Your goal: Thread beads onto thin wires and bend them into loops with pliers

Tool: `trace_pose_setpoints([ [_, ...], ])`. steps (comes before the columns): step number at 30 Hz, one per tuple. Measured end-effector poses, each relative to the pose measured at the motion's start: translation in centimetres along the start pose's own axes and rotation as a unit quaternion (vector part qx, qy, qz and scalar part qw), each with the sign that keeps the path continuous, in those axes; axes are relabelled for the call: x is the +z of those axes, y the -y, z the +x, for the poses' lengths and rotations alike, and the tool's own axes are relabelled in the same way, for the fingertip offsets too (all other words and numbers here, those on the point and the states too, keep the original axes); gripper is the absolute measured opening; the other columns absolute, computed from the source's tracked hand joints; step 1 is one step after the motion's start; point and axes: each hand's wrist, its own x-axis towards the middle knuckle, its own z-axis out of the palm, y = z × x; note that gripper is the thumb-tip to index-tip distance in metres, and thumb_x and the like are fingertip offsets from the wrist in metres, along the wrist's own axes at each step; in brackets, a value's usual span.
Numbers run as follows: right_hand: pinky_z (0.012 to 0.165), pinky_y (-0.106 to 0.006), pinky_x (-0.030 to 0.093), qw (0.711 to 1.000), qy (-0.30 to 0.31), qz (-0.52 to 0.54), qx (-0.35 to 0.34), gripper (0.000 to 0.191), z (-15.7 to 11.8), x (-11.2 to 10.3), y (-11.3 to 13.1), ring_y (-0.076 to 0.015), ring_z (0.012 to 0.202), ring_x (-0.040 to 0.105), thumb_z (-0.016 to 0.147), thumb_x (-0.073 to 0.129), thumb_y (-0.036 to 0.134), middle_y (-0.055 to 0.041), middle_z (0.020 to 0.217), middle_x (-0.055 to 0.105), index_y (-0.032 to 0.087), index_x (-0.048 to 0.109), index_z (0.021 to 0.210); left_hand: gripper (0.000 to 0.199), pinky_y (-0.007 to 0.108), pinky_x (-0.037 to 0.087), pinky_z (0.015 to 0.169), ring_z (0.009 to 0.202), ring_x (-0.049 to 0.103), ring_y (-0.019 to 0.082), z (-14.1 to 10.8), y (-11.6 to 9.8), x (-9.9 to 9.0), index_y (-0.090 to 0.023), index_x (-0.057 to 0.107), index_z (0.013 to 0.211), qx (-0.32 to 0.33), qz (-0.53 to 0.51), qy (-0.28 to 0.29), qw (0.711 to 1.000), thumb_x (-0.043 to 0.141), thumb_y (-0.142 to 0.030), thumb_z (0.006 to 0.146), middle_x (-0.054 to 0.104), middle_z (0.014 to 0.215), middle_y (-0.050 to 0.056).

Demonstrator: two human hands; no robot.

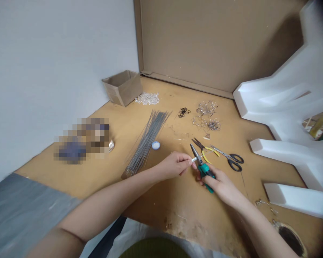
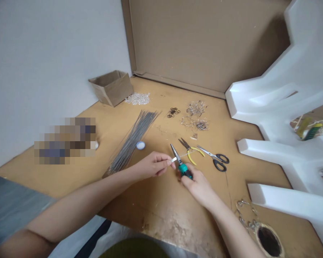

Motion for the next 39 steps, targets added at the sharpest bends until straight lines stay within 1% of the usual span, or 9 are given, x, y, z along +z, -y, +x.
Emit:
trace_pose_setpoints([
  [4, 0.058, -0.023, 0.039, 0.997, 0.03, 0.064, 0.005, 0.019, 0.3, 0.0, 0.1, -0.0126, 0.062, 0.051, 0.069, 0.043, 0.015, -0.0005, 0.071, 0.056, 0.017, 0.048, 0.087, 0.026, 0.016, 0.027, 0.044, 0.037, 0.031, 0.004, 0.1, 0.3, 0.1, -0.011, 0.059, 0.079, 0.02, 0.003, 0.006, 1.0, 0.039, -0.027, 0.082, 0.039, 0.04, -0.007],
  [9, 0.053, -0.023, 0.037, 0.999, 0.006, 0.047, 0.013, 0.006, 0.7, 0.5, -0.6, -0.0116, 0.054, 0.047, 0.07, 0.045, 0.019, 0.0013, 0.059, 0.052, 0.017, 0.049, 0.074, 0.027, 0.016, 0.027, 0.044, 0.038, 0.031, 0.004, 0.2, 0.6, 0.1, -0.01, 0.06, 0.079, 0.026, 0.008, -0.001, 1.0, 0.039, -0.028, 0.082, 0.039, 0.041, -0.007],
  [13, 0.047, -0.022, 0.034, 0.999, -0.028, -0.008, 0.031, 0.012, 1.3, 1.1, -1.4, -0.0113, 0.046, 0.044, 0.074, 0.045, 0.027, 0.0034, 0.049, 0.048, 0.017, 0.05, 0.07, 0.028, 0.016, 0.025, 0.042, 0.038, 0.031, 0.004, 0.5, 1.3, 0.0, -0.01, 0.06, 0.08, 0.026, 0.013, -0.005, 1.0, 0.039, -0.029, 0.082, 0.04, 0.043, -0.007],
  [17, 0.047, -0.022, 0.033, 0.993, -0.071, -0.089, 0.03, 0.018, 2.0, 1.2, -0.9, -0.0115, 0.046, 0.043, 0.075, 0.045, 0.032, 0.0035, 0.048, 0.048, 0.017, 0.055, 0.072, 0.028, 0.016, 0.027, 0.04, 0.036, 0.033, 0.004, 0.9, 2.1, -0.3, -0.011, 0.059, 0.081, 0.002, 0.005, -0.014, 1.0, 0.039, -0.031, 0.082, 0.042, 0.044, -0.007],
  [22, 0.05, -0.021, 0.034, 0.983, -0.092, -0.16, 0.019, 0.02, 2.0, 1.5, -0.3, -0.0129, 0.052, 0.049, 0.074, 0.047, 0.03, 0.001, 0.057, 0.055, 0.019, 0.06, 0.084, 0.026, 0.018, 0.038, 0.045, 0.043, 0.048, 0.007, 1.1, 2.0, -0.7, -0.012, 0.053, 0.083, -0.018, -0.022, 0.037, 0.999, 0.037, -0.032, 0.083, 0.052, 0.055, -0.003],
  [27, 0.051, -0.022, 0.034, 0.977, -0.114, -0.181, 0.023, 0.02, 1.7, 1.7, -0.2, -0.0132, 0.053, 0.049, 0.075, 0.046, 0.027, -0.0003, 0.059, 0.056, 0.019, 0.06, 0.087, 0.026, 0.016, 0.032, 0.042, 0.038, 0.039, 0.005, 1.0, 1.7, -0.3, -0.013, 0.052, 0.08, 0.0, 0.033, -0.001, 0.999, 0.034, -0.031, 0.085, 0.045, 0.05, -0.006],
  [29, 0.052, -0.022, 0.034, 0.979, -0.102, -0.176, 0.031, 0.02, 1.8, 1.3, 0.1, -0.0134, 0.054, 0.049, 0.073, 0.046, 0.025, -0.0007, 0.06, 0.056, 0.019, 0.06, 0.086, 0.025, 0.016, 0.029, 0.041, 0.038, 0.035, 0.004, 1.0, 1.7, -0.1, -0.014, 0.052, 0.078, 0.004, 0.036, -0.018, 0.999, 0.034, -0.03, 0.084, 0.042, 0.048, -0.007],
  [33, 0.054, -0.021, 0.035, 0.994, -0.026, -0.106, 0.02, 0.022, 1.9, 0.4, 0.9, -0.0135, 0.059, 0.049, 0.069, 0.046, 0.02, -0.0007, 0.068, 0.057, 0.017, 0.058, 0.087, 0.024, 0.016, 0.027, 0.043, 0.041, 0.034, 0.005, 1.1, 1.7, 0.0, -0.013, 0.052, 0.077, 0.017, 0.011, -0.02, 1.0, 0.036, -0.03, 0.083, 0.04, 0.047, -0.007],
  [39, 0.054, -0.022, 0.035, 0.996, -0.037, -0.08, 0.032, 0.026, 2.0, 0.7, 0.9, -0.0132, 0.059, 0.048, 0.067, 0.045, 0.019, 0.0003, 0.068, 0.057, 0.017, 0.058, 0.09, 0.025, 0.017, 0.025, 0.044, 0.041, 0.032, 0.005, 1.0, 1.4, 0.2, -0.012, 0.054, 0.075, 0.012, -0.006, -0.034, 0.999, 0.038, -0.03, 0.082, 0.04, 0.045, -0.007],
])
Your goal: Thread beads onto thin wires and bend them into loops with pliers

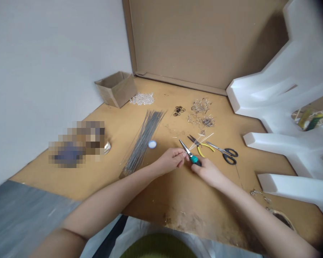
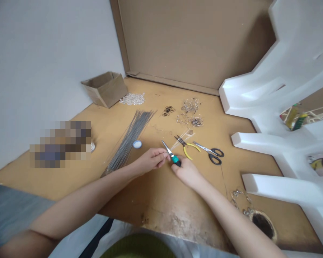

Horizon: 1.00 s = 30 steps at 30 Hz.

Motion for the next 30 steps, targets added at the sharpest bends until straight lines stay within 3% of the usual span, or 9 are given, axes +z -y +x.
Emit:
trace_pose_setpoints([
  [8, 0.053, -0.022, 0.034, 0.996, -0.044, -0.075, -0.007, 0.022, 0.0, 0.7, -0.9, -0.0133, 0.054, 0.048, 0.07, 0.045, 0.021, 0.0006, 0.061, 0.054, 0.019, 0.059, 0.088, 0.026, 0.018, 0.022, 0.043, 0.04, 0.029, 0.005, 0.3, 0.7, 0.6, -0.011, 0.054, 0.073, -0.005, -0.048, -0.008, 0.999, 0.039, -0.031, 0.081, 0.038, 0.044, -0.007],
  [14, 0.054, -0.025, 0.032, 0.97, -0.107, -0.22, 0.002, 0.019, 0.3, 0.6, -0.5, -0.0175, 0.059, 0.052, 0.072, 0.048, 0.026, -0.0058, 0.066, 0.059, 0.019, 0.06, 0.085, 0.024, 0.018, 0.02, 0.042, 0.038, 0.027, 0.004, 0.6, 1.5, 0.9, -0.012, 0.052, 0.073, -0.008, -0.066, -0.045, 0.997, 0.039, -0.03, 0.08, 0.037, 0.043, -0.008],
  [21, 0.049, -0.021, 0.032, 0.999, 0.029, -0.037, -0.008, 0.017, -0.1, -1.2, -0.4, -0.013, 0.056, 0.048, 0.066, 0.047, 0.02, 0.0013, 0.061, 0.055, 0.017, 0.057, 0.079, 0.026, 0.018, 0.021, 0.043, 0.04, 0.027, 0.005, 0.4, 0.9, 1.4, -0.013, 0.053, 0.073, 0.013, -0.045, -0.032, 0.998, 0.039, -0.033, 0.081, 0.036, 0.044, -0.008],
  [26, 0.047, -0.022, 0.029, 0.998, -0.03, -0.052, 0.019, 0.019, -0.3, -0.8, 0.3, -0.0121, 0.05, 0.043, 0.065, 0.046, 0.022, 0.0026, 0.055, 0.05, 0.018, 0.059, 0.079, 0.026, 0.018, 0.021, 0.043, 0.04, 0.027, 0.005, 0.2, 0.6, 1.2, -0.013, 0.053, 0.074, 0.017, -0.061, -0.041, 0.997, 0.04, -0.034, 0.081, 0.036, 0.044, -0.008],
  [30, 0.045, -0.022, 0.029, 0.999, -0.027, 0.01, 0.017, 0.013, -0.7, -0.5, 0.7, -0.0111, 0.046, 0.041, 0.062, 0.045, 0.02, 0.0045, 0.049, 0.045, 0.018, 0.054, 0.071, 0.027, 0.018, 0.022, 0.043, 0.04, 0.028, 0.004, 0.0, 0.2, 0.7, -0.012, 0.052, 0.073, 0.042, -0.065, -0.027, 0.997, 0.041, -0.035, 0.081, 0.036, 0.044, -0.008],
])
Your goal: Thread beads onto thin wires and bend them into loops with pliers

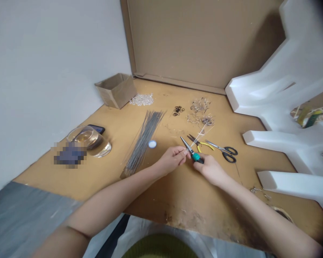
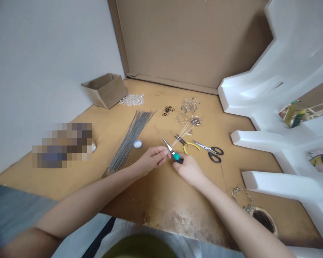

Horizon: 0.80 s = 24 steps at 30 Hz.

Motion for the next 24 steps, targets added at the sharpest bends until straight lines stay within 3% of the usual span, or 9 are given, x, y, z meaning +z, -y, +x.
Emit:
trace_pose_setpoints([
  [4, 0.044, -0.022, 0.033, 0.983, 0.109, 0.146, 0.011, 0.008, -0.3, -0.2, -0.2, -0.0108, 0.044, 0.044, 0.062, 0.041, 0.021, 0.0035, 0.052, 0.048, 0.018, 0.048, 0.067, 0.029, 0.018, 0.024, 0.044, 0.041, 0.031, 0.004, 0.0, -0.1, -0.3, -0.012, 0.052, 0.073, 0.017, -0.004, 0.037, 0.999, 0.041, -0.038, 0.081, 0.039, 0.045, -0.007],
  [6, 0.045, -0.023, 0.033, 0.987, 0.109, 0.117, -0.002, 0.01, -0.2, -0.3, -0.4, -0.0114, 0.045, 0.045, 0.063, 0.041, 0.021, 0.0026, 0.054, 0.05, 0.018, 0.048, 0.069, 0.029, 0.018, 0.024, 0.044, 0.04, 0.031, 0.004, 0.1, 0.1, -0.1, -0.012, 0.052, 0.072, 0.006, -0.007, 0.037, 0.999, 0.041, -0.038, 0.081, 0.039, 0.044, -0.007],
  [9, 0.052, -0.024, 0.032, 0.992, -0.027, -0.117, -0.038, 0.01, 0.2, -0.3, -0.7, -0.0147, 0.055, 0.05, 0.065, 0.046, 0.023, -0.001, 0.06, 0.055, 0.019, 0.051, 0.072, 0.027, 0.018, 0.022, 0.042, 0.037, 0.028, 0.004, 0.2, 0.6, 0.6, -0.013, 0.052, 0.071, -0.028, -0.01, 0.0, 1.0, 0.04, -0.035, 0.081, 0.037, 0.042, -0.008],
  [13, 0.059, -0.027, 0.032, 0.933, -0.161, -0.315, -0.059, 0.014, 0.5, -0.1, -0.8, -0.0216, 0.072, 0.054, 0.067, 0.05, 0.026, -0.0094, 0.08, 0.061, 0.019, 0.054, 0.079, 0.023, 0.018, 0.023, 0.042, 0.037, 0.028, 0.004, 0.1, 0.9, 1.1, -0.013, 0.052, 0.07, -0.045, -0.007, -0.057, 0.997, 0.04, -0.031, 0.08, 0.037, 0.041, -0.008],
  [15, 0.056, -0.026, 0.032, 0.957, -0.12, -0.261, -0.044, 0.012, 0.4, -0.2, -0.6, -0.0197, 0.065, 0.054, 0.066, 0.049, 0.026, -0.0066, 0.071, 0.059, 0.019, 0.053, 0.075, 0.024, 0.018, 0.023, 0.043, 0.038, 0.028, 0.004, 0.0, 0.8, 0.9, -0.013, 0.052, 0.071, -0.028, 0.0, -0.049, 0.998, 0.04, -0.032, 0.08, 0.037, 0.042, -0.008],
  [17, 0.05, -0.025, 0.031, 0.993, -0.017, -0.116, -0.013, 0.009, 0.1, -0.5, -0.4, -0.0159, 0.053, 0.05, 0.065, 0.046, 0.024, -0.0015, 0.057, 0.054, 0.019, 0.051, 0.07, 0.026, 0.018, 0.024, 0.044, 0.04, 0.03, 0.004, 0.0, 0.5, 0.6, -0.013, 0.052, 0.072, 0.0, 0.009, -0.023, 1.0, 0.041, -0.034, 0.081, 0.038, 0.043, -0.007],
  [20, 0.046, -0.024, 0.033, 0.988, 0.123, 0.089, 0.022, 0.009, -0.4, -0.9, -0.2, -0.013, 0.046, 0.047, 0.064, 0.04, 0.022, 0.0013, 0.053, 0.05, 0.019, 0.047, 0.067, 0.027, 0.018, 0.024, 0.045, 0.041, 0.03, 0.005, -0.1, 0.2, 0.5, -0.013, 0.053, 0.073, 0.022, 0.012, 0.001, 1.0, 0.041, -0.035, 0.082, 0.039, 0.044, -0.007],
  [22, 0.047, -0.024, 0.034, 0.991, 0.114, 0.067, 0.022, 0.009, -0.4, -0.9, -0.2, -0.0136, 0.048, 0.048, 0.064, 0.041, 0.022, 0.0007, 0.054, 0.05, 0.019, 0.048, 0.068, 0.027, 0.018, 0.024, 0.044, 0.04, 0.03, 0.004, -0.2, 0.2, 0.7, -0.013, 0.053, 0.072, 0.004, 0.001, -0.005, 1.0, 0.041, -0.035, 0.081, 0.039, 0.043, -0.007],
  [24, 0.05, -0.026, 0.033, 0.997, 0.013, -0.079, -0.006, 0.01, -0.3, -0.7, -0.3, -0.0164, 0.054, 0.051, 0.065, 0.044, 0.024, -0.0019, 0.059, 0.054, 0.019, 0.05, 0.071, 0.026, 0.018, 0.022, 0.043, 0.038, 0.028, 0.004, -0.3, 0.2, 1.0, -0.013, 0.052, 0.071, -0.026, -0.017, -0.024, 0.999, 0.041, -0.033, 0.081, 0.038, 0.041, -0.008],
])
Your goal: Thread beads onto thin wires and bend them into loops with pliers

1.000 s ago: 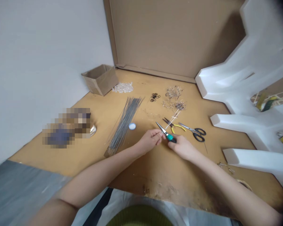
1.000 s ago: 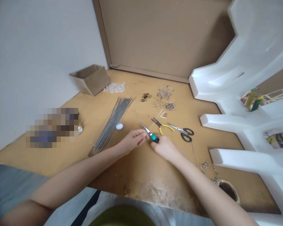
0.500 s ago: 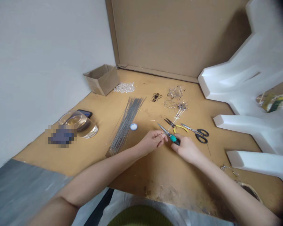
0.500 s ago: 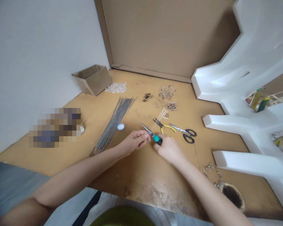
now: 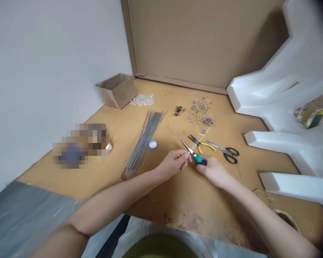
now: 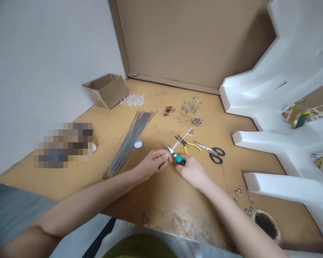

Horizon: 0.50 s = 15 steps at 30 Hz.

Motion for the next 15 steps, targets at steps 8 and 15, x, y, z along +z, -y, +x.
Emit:
trace_pose_setpoints([
  [8, 0.05, -0.024, 0.031, 1.0, 0.001, 0.005, 0.002, 0.009, 0.21, 0.12, -0.3, -0.0152, 0.053, 0.049, 0.064, 0.045, 0.024, -0.0003, 0.057, 0.052, 0.02, 0.05, 0.071, 0.026, 0.018, 0.023, 0.043, 0.039, 0.03, 0.004, -0.01, 0.4, -0.1, -0.012, 0.053, 0.071, 0.018, 0.007, 0.002, 1.0, 0.041, -0.033, 0.082, 0.039, 0.043, -0.007],
  [15, 0.049, -0.023, 0.027, 0.999, -0.017, -0.026, -0.011, 0.008, -0.02, -0.46, -0.44, -0.0137, 0.051, 0.044, 0.063, 0.046, 0.024, 0.0013, 0.055, 0.05, 0.02, 0.05, 0.068, 0.026, 0.018, 0.023, 0.043, 0.038, 0.029, 0.004, -0.09, 0.38, 0.17, -0.012, 0.053, 0.071, 0.023, -0.002, -0.004, 1.0, 0.04, -0.032, 0.083, 0.038, 0.042, -0.007],
])
